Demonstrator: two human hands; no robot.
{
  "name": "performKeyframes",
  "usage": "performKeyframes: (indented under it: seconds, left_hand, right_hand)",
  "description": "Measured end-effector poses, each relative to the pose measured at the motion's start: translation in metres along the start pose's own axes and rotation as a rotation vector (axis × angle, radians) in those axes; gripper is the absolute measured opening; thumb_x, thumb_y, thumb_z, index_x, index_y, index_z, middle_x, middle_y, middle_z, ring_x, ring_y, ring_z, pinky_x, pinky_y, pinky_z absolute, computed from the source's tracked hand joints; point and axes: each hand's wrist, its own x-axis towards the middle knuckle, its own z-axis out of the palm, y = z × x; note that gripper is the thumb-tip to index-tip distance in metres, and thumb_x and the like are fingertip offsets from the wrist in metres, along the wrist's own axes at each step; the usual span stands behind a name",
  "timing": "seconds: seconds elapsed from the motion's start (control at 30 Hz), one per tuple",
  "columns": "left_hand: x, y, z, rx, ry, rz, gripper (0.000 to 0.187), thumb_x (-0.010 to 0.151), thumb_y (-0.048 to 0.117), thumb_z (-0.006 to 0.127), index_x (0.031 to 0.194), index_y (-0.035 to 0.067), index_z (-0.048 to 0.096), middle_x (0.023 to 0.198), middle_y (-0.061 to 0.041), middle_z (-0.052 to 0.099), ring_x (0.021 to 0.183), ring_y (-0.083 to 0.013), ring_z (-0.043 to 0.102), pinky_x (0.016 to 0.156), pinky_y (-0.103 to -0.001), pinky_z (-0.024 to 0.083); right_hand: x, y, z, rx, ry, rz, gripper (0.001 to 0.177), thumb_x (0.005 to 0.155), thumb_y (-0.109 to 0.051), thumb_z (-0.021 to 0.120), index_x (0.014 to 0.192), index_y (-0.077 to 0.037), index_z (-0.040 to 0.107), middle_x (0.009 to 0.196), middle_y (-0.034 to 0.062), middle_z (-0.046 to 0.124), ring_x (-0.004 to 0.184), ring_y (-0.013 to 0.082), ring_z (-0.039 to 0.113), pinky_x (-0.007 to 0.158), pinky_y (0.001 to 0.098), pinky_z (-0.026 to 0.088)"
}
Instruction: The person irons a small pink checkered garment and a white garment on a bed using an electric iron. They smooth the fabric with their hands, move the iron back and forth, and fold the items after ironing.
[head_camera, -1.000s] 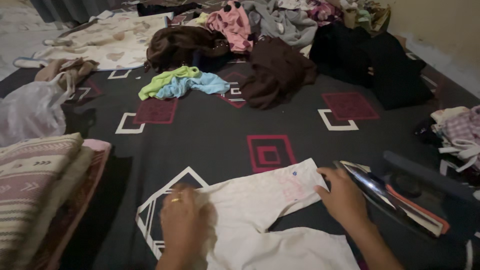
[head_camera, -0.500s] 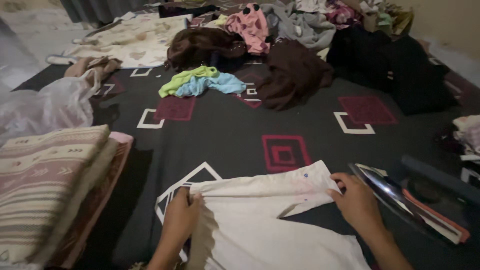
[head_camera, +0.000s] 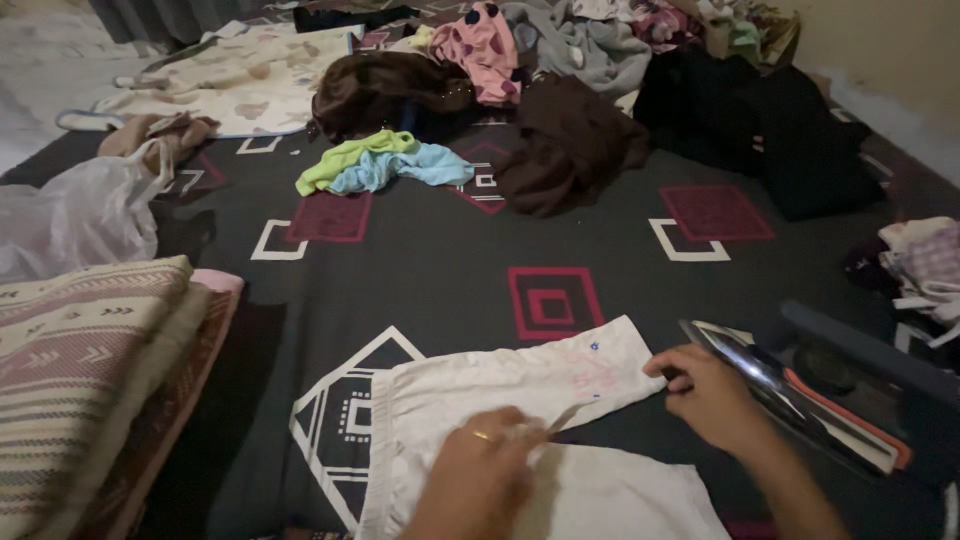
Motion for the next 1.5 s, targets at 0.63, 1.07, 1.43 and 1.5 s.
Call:
performKeyframes:
  seconds: [0.63, 1.07, 1.43, 1.5]
  left_hand:
    - [-0.027, 0.007, 0.160, -0.082, -0.227, 0.225, 0.042, 0.100, 0.033, 0.060, 0.139, 0.019, 0.064, 0.149, -0.010, 0.062, 0.134, -0.0322, 0.060, 0.104, -0.063, 0.042]
    - [0.017, 0.020, 0.001, -0.171, -0.247, -0.322, 0.030, 0.096, 0.026, 0.062, 0.120, 0.008, 0.069, 0.119, -0.014, 0.073, 0.116, -0.0291, 0.067, 0.103, -0.039, 0.051]
    - [0.003, -0.006, 0.017, 0.319, -0.312, -0.280, 0.071, 0.095, 0.049, 0.051, 0.152, 0.010, 0.037, 0.168, -0.012, 0.025, 0.151, -0.0354, 0.018, 0.114, -0.066, 0.009]
    - [0.005, -0.002, 0.014, 0.322, -0.340, -0.284, 0.072, 0.095, 0.050, 0.050, 0.154, 0.010, 0.034, 0.169, -0.012, 0.022, 0.152, -0.0363, 0.014, 0.114, -0.068, 0.007]
  right_hand:
    - [-0.010, -0.009, 0.002, -0.035, 0.002, -0.132, 0.024, 0.076, -0.004, 0.079, 0.099, -0.010, 0.077, 0.103, 0.0019, 0.070, 0.078, 0.0160, 0.070, 0.075, 0.0294, 0.057]
    - [0.004, 0.007, 0.007, 0.036, 0.116, 0.037, 0.035, 0.081, -0.018, 0.078, 0.114, -0.007, 0.072, 0.104, 0.0076, 0.075, 0.086, 0.0181, 0.075, 0.077, 0.0332, 0.060]
    - [0.007, 0.003, 0.001, 0.589, 0.069, 0.208, 0.025, 0.089, -0.016, 0.074, 0.104, 0.004, 0.069, 0.082, 0.0134, 0.067, 0.067, 0.0212, 0.066, 0.058, 0.0331, 0.051]
    - [0.009, 0.001, -0.002, 0.807, -0.002, 0.318, 0.024, 0.090, -0.017, 0.066, 0.106, 0.000, 0.060, 0.082, 0.0138, 0.069, 0.067, 0.0203, 0.069, 0.059, 0.0322, 0.054]
